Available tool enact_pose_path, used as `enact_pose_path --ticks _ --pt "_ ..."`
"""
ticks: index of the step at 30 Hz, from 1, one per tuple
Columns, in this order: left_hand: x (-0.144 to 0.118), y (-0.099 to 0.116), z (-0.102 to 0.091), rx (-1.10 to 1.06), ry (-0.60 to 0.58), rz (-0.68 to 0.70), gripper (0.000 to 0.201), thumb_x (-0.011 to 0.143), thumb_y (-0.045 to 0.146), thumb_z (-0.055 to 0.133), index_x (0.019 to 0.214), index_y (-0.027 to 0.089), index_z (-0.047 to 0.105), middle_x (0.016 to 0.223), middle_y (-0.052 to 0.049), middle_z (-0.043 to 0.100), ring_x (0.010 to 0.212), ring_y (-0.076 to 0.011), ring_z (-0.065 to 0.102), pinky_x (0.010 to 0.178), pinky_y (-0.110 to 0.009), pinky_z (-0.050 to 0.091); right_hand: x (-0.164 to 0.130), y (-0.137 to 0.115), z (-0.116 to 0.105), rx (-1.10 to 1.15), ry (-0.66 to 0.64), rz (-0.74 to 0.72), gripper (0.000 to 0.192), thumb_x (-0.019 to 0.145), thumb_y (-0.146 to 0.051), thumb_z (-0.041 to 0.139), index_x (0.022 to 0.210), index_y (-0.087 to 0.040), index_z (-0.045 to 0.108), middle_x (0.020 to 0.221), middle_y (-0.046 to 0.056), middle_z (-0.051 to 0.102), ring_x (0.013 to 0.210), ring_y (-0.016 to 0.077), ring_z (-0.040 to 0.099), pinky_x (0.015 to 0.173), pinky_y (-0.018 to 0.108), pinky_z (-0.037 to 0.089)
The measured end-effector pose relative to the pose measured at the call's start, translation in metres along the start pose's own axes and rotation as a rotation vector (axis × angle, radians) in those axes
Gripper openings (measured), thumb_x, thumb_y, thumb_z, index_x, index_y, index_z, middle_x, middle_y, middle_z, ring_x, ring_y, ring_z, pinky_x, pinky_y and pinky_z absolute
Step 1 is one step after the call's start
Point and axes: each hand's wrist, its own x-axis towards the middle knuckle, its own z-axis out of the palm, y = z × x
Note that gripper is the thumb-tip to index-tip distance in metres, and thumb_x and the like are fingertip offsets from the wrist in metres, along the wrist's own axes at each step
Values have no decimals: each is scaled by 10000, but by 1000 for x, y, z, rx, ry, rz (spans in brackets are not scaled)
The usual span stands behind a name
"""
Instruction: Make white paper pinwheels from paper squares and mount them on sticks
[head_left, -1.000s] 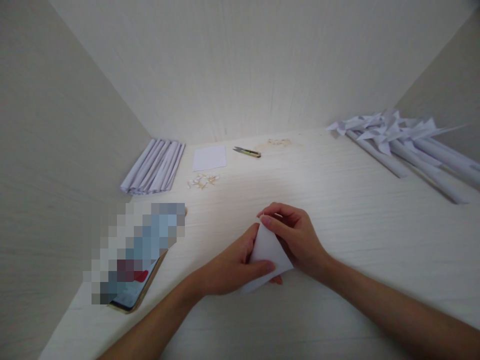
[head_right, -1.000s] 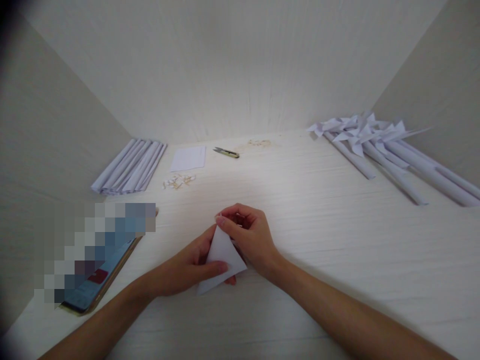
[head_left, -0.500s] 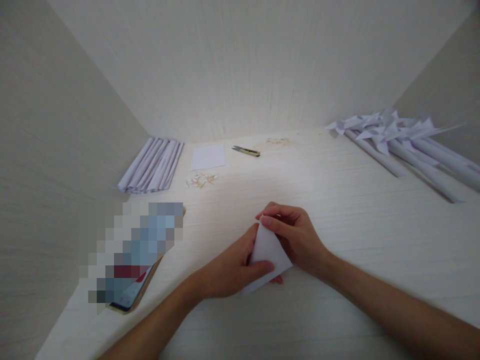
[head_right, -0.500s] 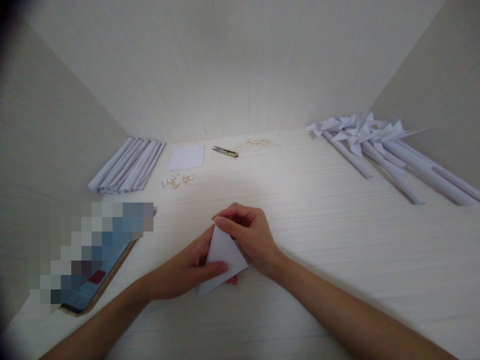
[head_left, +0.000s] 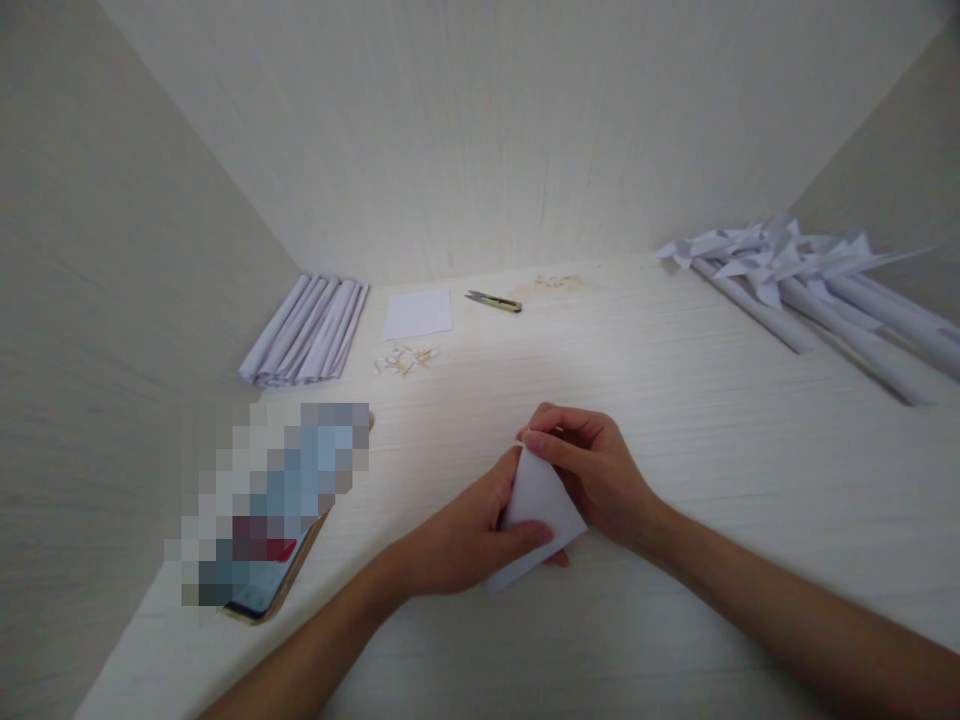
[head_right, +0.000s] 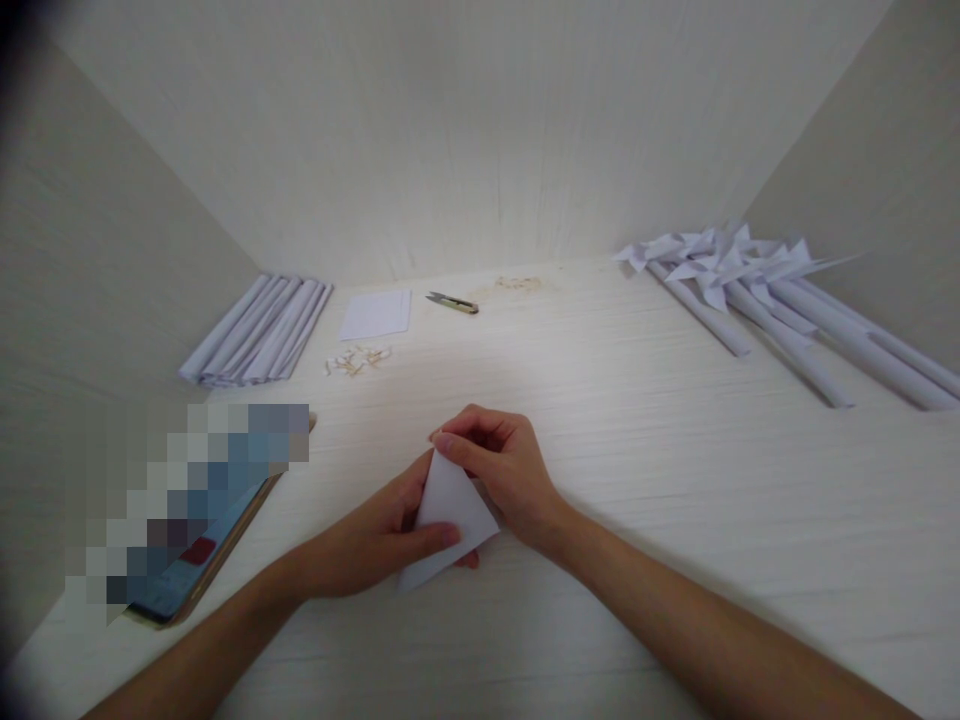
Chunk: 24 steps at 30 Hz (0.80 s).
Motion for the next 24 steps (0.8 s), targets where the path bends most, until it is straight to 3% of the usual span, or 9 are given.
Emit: enact_pose_path --ticks 15,24 --pt "0 0 0 4 4 -8 526 749 157 488 1208 229 240 942 -66 560 765 -173 601 657 -311 478 2 2 -2 25 -21 -28 60 598 -170 651 559 -169 605 549 -32 520 498 70 438 440 199 310" --pt "0 2 2 -35 2 11 481 741 143 480 1183 218 305 926 -69 560 750 -176 605 647 -304 478 -2 -2 -1 -124 -45 -11 202 639 -283 630 532 -153 519 475 -39 457 418 65 387 380 201 277"
